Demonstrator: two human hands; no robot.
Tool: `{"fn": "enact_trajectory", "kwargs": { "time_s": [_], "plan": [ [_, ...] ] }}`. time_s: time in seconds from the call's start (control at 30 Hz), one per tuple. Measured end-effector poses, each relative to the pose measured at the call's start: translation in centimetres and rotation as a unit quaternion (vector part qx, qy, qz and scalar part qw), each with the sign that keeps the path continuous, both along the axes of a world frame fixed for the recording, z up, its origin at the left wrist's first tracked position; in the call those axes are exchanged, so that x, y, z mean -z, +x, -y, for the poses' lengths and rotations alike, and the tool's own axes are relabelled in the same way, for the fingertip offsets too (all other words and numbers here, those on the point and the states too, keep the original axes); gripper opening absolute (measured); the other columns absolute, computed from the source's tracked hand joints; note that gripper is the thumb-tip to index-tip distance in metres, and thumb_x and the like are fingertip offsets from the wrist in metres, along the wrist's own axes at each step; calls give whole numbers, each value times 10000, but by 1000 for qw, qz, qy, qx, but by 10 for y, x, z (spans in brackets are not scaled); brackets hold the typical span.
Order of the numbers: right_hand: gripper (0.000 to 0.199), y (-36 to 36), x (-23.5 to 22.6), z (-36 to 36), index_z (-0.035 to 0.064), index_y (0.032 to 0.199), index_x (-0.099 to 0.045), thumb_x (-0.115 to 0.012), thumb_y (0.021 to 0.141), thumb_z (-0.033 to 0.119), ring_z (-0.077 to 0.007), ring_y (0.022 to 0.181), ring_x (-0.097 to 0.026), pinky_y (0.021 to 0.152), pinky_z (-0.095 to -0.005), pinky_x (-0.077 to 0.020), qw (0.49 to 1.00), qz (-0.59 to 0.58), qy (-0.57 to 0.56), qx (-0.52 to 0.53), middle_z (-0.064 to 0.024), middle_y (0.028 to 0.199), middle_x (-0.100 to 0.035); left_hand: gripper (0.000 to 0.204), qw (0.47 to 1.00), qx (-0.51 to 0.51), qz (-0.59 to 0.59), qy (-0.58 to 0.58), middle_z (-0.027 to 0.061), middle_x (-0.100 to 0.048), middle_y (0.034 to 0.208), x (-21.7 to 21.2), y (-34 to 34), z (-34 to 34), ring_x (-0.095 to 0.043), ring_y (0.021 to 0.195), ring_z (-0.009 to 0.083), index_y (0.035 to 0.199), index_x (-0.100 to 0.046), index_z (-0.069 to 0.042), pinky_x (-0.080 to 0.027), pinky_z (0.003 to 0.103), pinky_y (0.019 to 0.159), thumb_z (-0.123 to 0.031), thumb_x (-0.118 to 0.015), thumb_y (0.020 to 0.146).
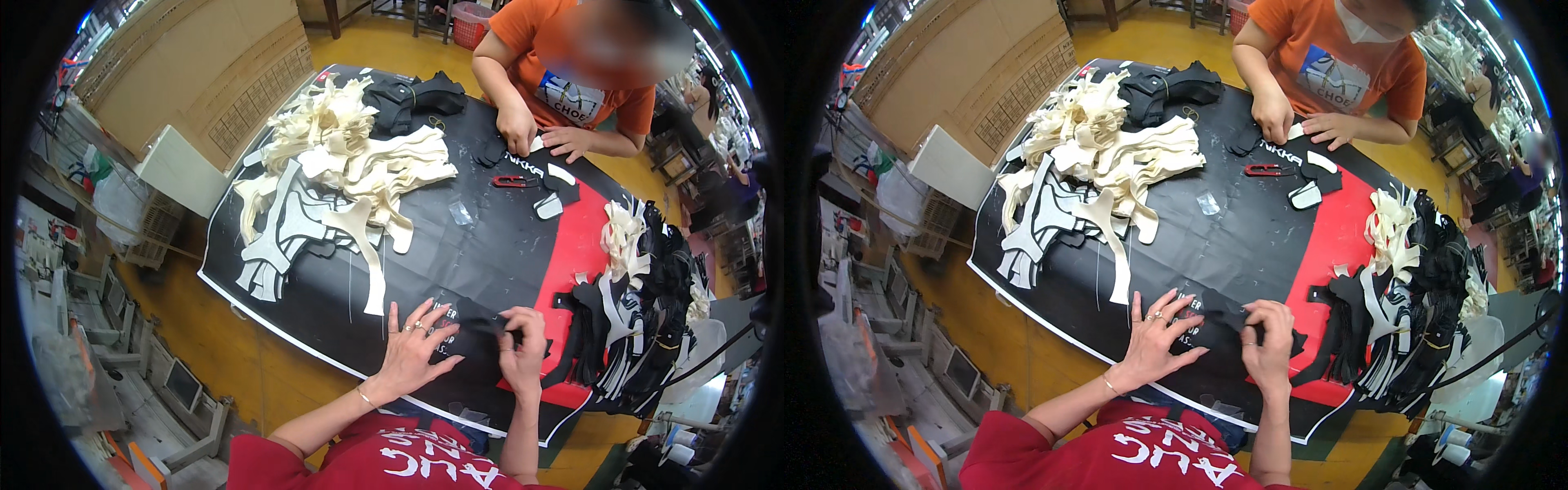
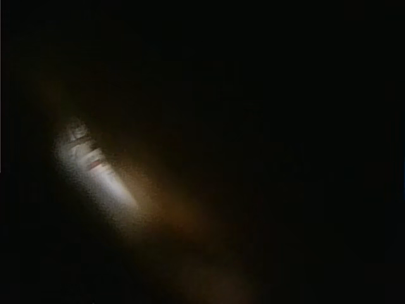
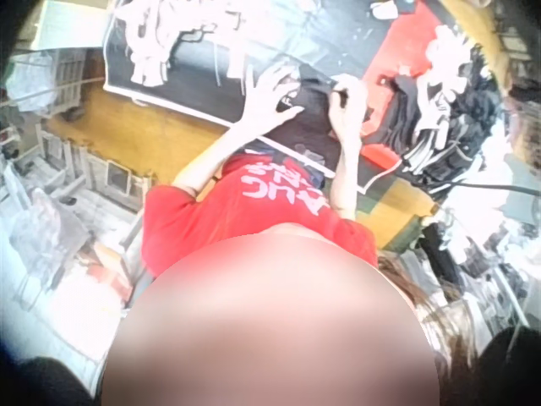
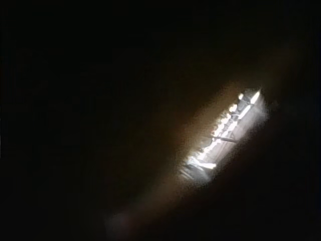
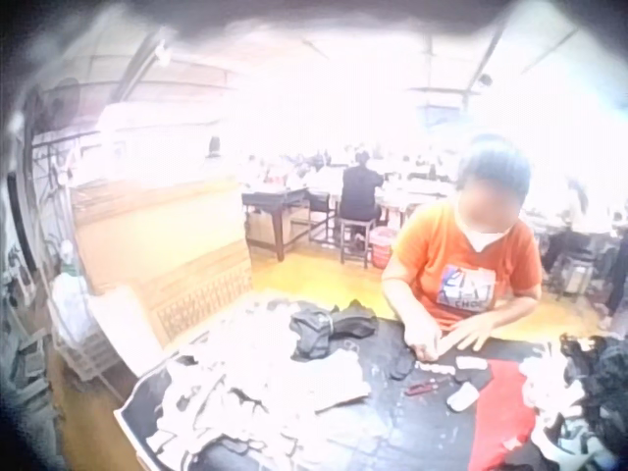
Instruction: The person repeatedly picks up small white and black fabric pieces from a table, aligns them, and presses them together by hand. They handle the pieces one at a time, occasionally moving them aside to reach other items.
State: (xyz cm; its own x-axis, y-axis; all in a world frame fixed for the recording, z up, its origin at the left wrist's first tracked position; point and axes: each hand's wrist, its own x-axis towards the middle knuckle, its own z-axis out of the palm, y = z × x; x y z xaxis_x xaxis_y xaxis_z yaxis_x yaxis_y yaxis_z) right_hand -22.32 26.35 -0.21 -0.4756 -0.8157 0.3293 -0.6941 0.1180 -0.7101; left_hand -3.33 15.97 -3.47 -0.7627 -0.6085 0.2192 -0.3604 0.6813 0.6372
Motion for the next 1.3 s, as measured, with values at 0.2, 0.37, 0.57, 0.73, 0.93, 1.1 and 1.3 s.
{"fn": "enact_trajectory", "kwargs": {
  "time_s": [0.2, 0.37, 0.57, 0.73, 0.93, 1.1, 1.3],
  "plan": [
    [243, -38, -34, -5, -5, 1172, -554, -650, 950, -20, -50, 764, -503, 680, -200, -418, 970, 154, -137, 130, 3, 951, -557, 462, 1000, 10, -21, 0, 71, -552, 1427, -5, -1, 2, -440, 1406, 290, 1171, -715, -185, -58, 635, 1198, -366, -848, 768],
    [414, -57, -46, 57, 39, 1333, -568, -695, 944, 100, -165, 905, -595, 804, -297, -450, 998, 1, 35, 52, -66, 1054, -620, 392, 976, 79, -182, 91, 82, -641, 1323, -57, 5, 0, -614, 1232, 278, 1105, -720, -148, -216, 553, 1195, -231, -865, 750],
    [371, -10, -26, 85, 63, 1229, -652, -709, 920, 260, -298, 1109, -603, 971, -421, -413, 987, -147, 59, 22, -112, 1179, -660, 225, 712, 268, -580, 291, 149, -723, 1103, -140, 48, -11, -683, 1011, 327, 968, -652, -52, -460, 517, 961, -255, -708, 890],
    [231, 39, -26, 118, 91, 1038, -724, -708, 911, 283, -274, 944, -661, 842, -389, -472, 994, -42, 79, -70, -75, 993, -707, 559, 664, 240, -632, 318, -20, -775, 908, -156, 57, -13, -714, 833, 253, 1172, -663, -114, -415, 455, 874, -582, -711, 870],
    [448, 93, -5, 206, 90, 1063, -729, -686, 900, 505, -334, 853, -726, 728, -453, -563, 986, 39, 153, -45, -136, 948, -741, 537, 633, 335, -595, 365, -8, -773, 916, -155, 45, -3, -713, 842, 255, 1170, -665, -101, -420, 450, 877, -549, -703, 877],
    [233, 115, 0, 222, 74, 700, -710, -663, 798, 281, -383, 778, -717, 667, -511, -567, 981, 126, 131, -61, -180, 778, -709, 518, 632, 461, -480, 397, 2, -771, 923, -141, -19, 17, -712, 851, 256, 1168, -666, -91, -425, 445, 880, -522, -697, 882],
    [224, 64, -34, 178, -44, 906, -535, -676, 887, 130, -411, 737, -642, 644, -478, -462, 933, 216, -265, -111, -221, 732, -626, 497, 824, 396, -309, 261, 14, -769, 932, -112, -92, -9, -710, 860, 257, 1166, -668, -78, -431, 439, 884, -490, -689, 889]
  ]
}}
